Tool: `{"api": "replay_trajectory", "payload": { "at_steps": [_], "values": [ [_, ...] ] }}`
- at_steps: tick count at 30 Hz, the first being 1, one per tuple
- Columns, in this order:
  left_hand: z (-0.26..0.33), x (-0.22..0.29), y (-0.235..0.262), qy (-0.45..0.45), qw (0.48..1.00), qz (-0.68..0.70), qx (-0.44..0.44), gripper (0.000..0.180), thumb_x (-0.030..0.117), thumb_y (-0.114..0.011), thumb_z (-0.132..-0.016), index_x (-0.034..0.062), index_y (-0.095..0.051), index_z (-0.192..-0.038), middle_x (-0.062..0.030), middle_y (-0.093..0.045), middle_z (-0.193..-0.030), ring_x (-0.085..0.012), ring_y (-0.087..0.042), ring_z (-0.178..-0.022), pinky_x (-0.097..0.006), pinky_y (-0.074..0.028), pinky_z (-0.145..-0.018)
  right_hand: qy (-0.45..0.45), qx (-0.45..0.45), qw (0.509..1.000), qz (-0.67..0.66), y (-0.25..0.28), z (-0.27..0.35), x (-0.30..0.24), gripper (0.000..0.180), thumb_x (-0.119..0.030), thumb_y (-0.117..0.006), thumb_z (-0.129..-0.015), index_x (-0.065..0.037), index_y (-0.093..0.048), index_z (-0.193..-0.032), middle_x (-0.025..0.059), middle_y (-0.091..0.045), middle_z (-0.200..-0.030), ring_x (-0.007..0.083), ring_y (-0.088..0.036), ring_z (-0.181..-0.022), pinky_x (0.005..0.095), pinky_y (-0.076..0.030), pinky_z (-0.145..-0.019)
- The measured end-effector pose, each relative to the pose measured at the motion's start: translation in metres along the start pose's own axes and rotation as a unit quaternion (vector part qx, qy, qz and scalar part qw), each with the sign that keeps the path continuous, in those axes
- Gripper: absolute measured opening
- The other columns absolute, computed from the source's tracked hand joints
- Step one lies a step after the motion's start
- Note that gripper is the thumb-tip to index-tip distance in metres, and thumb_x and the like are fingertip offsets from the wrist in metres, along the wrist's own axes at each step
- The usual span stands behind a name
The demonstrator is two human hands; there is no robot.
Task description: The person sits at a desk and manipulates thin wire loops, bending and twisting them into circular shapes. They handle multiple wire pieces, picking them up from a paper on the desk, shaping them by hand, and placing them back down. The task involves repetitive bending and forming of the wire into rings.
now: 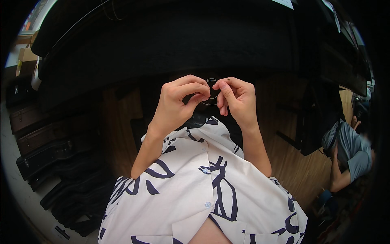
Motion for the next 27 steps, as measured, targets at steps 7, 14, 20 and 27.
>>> {"api": "replay_trajectory", "payload": {
  "at_steps": [7,14,20,27],
  "values": [
    [-0.001,-0.001,0.009,-0.032,0.995,0.056,0.073,0.017,-0.013,-0.071,-0.080,0.0019,-0.074,-0.088,-0.0106,-0.068,-0.106,-0.0171,-0.070,-0.090,-0.025,-0.058,-0.076,0.019,0.056,0.997,-0.050,0.013,-0.004,0.004,0.023,-0.015,-0.058,-0.103,0.003,-0.069,-0.094,0.0042,-0.062,-0.059,0.0061,-0.056,-0.044,0.0184,-0.041,-0.040],
    [0.006,-0.022,0.014,0.130,0.970,0.150,0.138,0.006,0.000,-0.069,-0.092,0.0002,-0.070,-0.098,-0.0057,-0.068,-0.089,-0.0104,-0.067,-0.075,-0.021,-0.053,-0.064,0.070,0.067,0.992,-0.086,0.018,-0.005,0.003,0.023,-0.018,-0.058,-0.103,0.000,-0.069,-0.096,0.0037,-0.062,-0.062,0.0056,-0.054,-0.046,0.0177,-0.041,-0.042],
    [0.006,-0.028,0.005,0.177,0.961,0.182,0.106,0.008,-0.001,-0.069,-0.092,-0.0010,-0.071,-0.099,-0.0072,-0.070,-0.092,-0.0128,-0.070,-0.079,-0.022,-0.055,-0.067,0.089,0.029,0.992,-0.079,0.015,-0.003,0.004,0.023,-0.019,-0.058,-0.103,0.000,-0.069,-0.096,0.0033,-0.062,-0.062,0.0052,-0.054,-0.047,0.0166,-0.041,-0.043],
    [0.003,-0.022,-0.005,0.061,0.977,0.194,0.063,0.011,-0.009,-0.067,-0.089,-0.0032,-0.070,-0.099,-0.0103,-0.069,-0.097,-0.0174,-0.071,-0.088,-0.028,-0.058,-0.084,0.028,0.000,0.996,-0.083,0.006,-0.002,0.004,0.023,-0.017,-0.058,-0.103,0.001,-0.068,-0.095,0.0048,-0.063,-0.062,0.0071,-0.057,-0.045,0.0179,-0.042,-0.041]
  ]
}}
Point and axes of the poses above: each hand's wrist, its own z-axis away from the middle knuckle, its own y-axis out of the back of the hand, x = y × z, the point moved 4 cm from there along -z, towards the middle knuckle
